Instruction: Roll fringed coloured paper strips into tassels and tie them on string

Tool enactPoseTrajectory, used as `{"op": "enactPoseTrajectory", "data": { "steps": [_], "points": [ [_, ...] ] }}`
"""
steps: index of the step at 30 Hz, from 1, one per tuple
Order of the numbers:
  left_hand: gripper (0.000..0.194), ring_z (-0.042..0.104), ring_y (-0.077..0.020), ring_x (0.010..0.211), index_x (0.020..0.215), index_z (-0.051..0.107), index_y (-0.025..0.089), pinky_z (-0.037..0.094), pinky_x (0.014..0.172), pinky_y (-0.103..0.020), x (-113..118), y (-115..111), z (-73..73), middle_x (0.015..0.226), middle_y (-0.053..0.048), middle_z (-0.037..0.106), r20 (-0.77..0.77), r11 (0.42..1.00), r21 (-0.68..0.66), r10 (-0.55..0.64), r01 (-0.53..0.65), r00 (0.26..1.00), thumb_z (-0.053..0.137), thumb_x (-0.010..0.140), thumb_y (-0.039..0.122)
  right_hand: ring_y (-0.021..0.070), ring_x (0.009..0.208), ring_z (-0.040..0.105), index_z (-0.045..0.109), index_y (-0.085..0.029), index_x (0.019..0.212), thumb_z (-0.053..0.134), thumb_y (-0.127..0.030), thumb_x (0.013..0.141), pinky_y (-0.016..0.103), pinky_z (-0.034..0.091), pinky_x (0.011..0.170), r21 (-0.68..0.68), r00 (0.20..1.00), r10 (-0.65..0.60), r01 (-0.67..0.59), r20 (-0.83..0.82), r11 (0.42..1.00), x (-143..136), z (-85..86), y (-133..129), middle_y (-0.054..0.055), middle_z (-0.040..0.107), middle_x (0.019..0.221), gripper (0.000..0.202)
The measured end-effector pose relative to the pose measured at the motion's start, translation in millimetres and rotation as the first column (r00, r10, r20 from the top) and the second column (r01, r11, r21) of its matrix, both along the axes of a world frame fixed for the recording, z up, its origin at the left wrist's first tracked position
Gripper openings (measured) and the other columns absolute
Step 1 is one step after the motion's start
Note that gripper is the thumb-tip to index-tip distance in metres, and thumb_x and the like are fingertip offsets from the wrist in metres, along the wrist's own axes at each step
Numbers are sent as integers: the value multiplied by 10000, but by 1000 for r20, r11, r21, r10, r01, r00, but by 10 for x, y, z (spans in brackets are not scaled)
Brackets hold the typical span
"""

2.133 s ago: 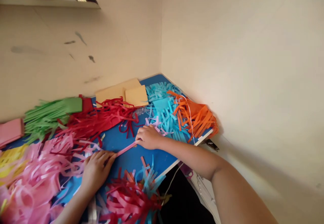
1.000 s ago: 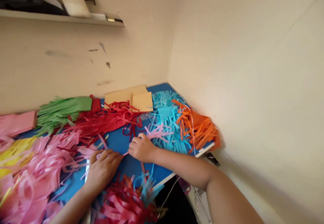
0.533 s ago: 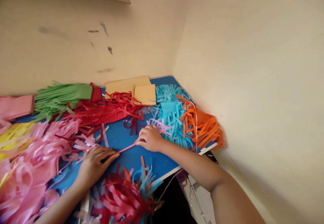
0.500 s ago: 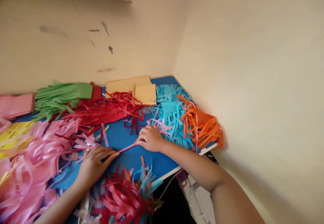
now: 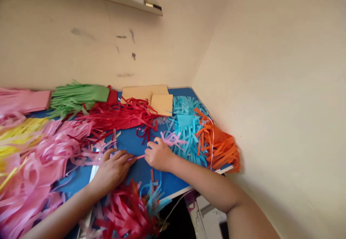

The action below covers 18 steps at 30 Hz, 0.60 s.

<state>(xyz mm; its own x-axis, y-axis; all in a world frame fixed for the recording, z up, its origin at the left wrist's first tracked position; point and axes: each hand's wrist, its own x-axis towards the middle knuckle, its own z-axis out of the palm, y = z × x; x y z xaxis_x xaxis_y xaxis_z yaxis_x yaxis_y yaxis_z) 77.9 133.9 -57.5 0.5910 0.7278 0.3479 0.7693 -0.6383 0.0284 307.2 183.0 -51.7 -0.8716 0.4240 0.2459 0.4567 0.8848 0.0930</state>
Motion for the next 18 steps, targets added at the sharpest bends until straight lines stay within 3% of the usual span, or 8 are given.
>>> {"op": "enactPoseTrajectory", "data": {
  "steps": [4, 10, 13, 16, 17, 18],
  "points": [
    [250, 630, -213, 803, 789, 701, 240, 308, 990, -517, 105, 64, 43, 806, -21, 720, 20, 999, 49, -3, 2, 1000, 499, 924, 181, 210, 879, 504, 650, -154, 772, 462, -139, 970, 414, 282, 815, 71, 1000, -1, -1, 21, 997, -85, -72, 48, 57, 663, 799, 274],
    [263, 629, -182, 676, 779, 685, 222, 352, 951, -488, 160, 122, 54, 720, -7, 691, 56, 985, 173, -21, 11, 998, 475, 917, 142, 191, 847, 545, 670, -161, 757, 565, -265, 887, 412, 287, 829, -82, 983, -176, 172, -47, 982, -165, -32, 97, 48, 704, 807, 197],
    [215, 669, -177, 759, 824, 666, 219, 324, 1019, -486, 104, 30, 129, 769, 2, 715, 108, 967, 253, 2, -29, 994, 488, 919, 145, 180, 849, 577, 678, -172, 713, 617, -225, 824, 398, 293, 855, -249, 947, -287, 246, -145, 937, -206, 196, -96, 20, 725, 787, 138],
    [144, 696, -157, 848, 882, 647, 235, 250, 1122, -500, -34, -169, 369, 844, 21, 749, 206, 939, 339, -21, -51, 978, 537, 910, 148, 172, 861, 599, 700, -192, 716, 648, -242, 812, 367, 324, 859, -487, 888, -342, 162, -307, 858, -241, 577, -378, 10, 741, 829, 119],
    [137, 700, -150, 845, 912, 646, 246, 232, 1143, -511, -88, -248, 480, 863, 27, 757, 218, 934, 354, -42, -39, 975, 551, 907, 149, 170, 866, 603, 715, -200, 749, 628, -281, 843, 354, 345, 855, -590, 853, -369, 92, -369, 802, -250, 711, -456, 15, 743, 870, 151],
    [145, 702, -147, 834, 945, 648, 260, 217, 1158, -522, -137, -328, 599, 881, 30, 764, 214, 931, 364, -67, -15, 975, 556, 908, 154, 167, 856, 606, 727, -204, 783, 593, -338, 880, 339, 371, 836, -707, 817, -405, -5, -410, 707, -261, 834, -514, 21, 741, 895, 214]
  ]
}}
